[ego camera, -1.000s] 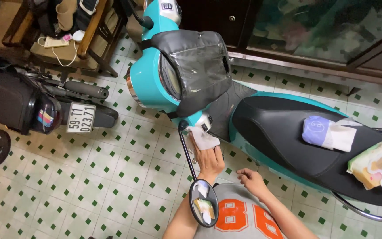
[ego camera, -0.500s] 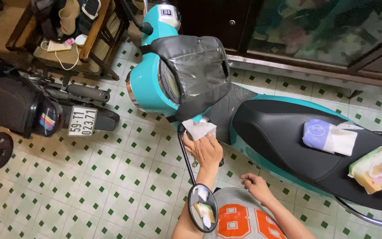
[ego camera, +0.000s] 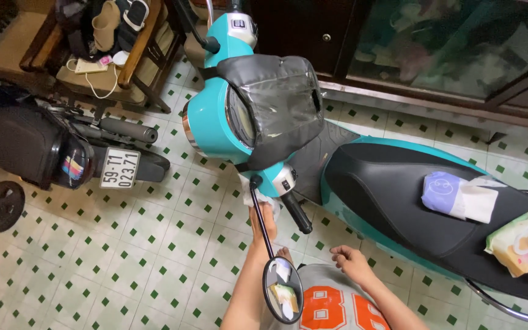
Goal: Cleaning the handlebars, mirrors, and front panel of a teal scooter using a cloth.
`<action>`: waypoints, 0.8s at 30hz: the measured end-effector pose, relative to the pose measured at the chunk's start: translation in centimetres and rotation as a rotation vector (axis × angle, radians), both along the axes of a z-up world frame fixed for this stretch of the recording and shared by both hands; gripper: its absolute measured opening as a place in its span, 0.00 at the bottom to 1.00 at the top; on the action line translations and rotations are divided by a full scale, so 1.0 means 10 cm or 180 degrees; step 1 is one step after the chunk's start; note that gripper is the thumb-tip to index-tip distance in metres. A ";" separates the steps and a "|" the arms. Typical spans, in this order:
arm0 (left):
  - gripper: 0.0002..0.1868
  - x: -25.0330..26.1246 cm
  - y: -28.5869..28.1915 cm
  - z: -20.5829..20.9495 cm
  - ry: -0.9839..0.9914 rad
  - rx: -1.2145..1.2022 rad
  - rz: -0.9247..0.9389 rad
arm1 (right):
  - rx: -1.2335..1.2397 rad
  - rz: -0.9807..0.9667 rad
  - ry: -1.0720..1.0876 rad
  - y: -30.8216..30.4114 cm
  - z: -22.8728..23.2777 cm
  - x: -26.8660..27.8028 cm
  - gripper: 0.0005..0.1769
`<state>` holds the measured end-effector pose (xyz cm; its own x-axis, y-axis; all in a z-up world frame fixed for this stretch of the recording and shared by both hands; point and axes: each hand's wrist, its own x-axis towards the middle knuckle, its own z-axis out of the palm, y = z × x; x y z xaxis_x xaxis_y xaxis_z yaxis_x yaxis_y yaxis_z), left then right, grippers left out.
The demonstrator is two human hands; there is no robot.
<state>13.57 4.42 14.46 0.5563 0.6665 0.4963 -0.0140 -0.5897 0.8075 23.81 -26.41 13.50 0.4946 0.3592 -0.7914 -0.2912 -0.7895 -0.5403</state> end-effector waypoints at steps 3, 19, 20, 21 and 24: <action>0.33 0.16 0.38 0.59 0.0412 0.0774 -0.0188 | 0.0004 -0.0130 0.0106 0.03 0.05 0.02 0.25; 0.45 -0.14 -0.37 -0.05 0.1096 0.0575 0.0273 | 0.0217 0.0184 -0.0148 0.53 0.22 0.05 0.22; 0.31 -0.07 -0.40 0.08 0.1087 0.1378 0.0260 | 0.0264 0.0220 -0.0204 0.54 0.20 0.04 0.23; 0.24 0.00 -0.45 0.21 0.1065 0.2176 0.0241 | 0.0308 0.0254 -0.0259 0.54 0.16 0.04 0.23; 0.41 0.14 -0.58 0.36 0.0952 0.1162 0.0275 | 0.0301 0.0271 -0.0268 0.49 0.20 0.02 0.23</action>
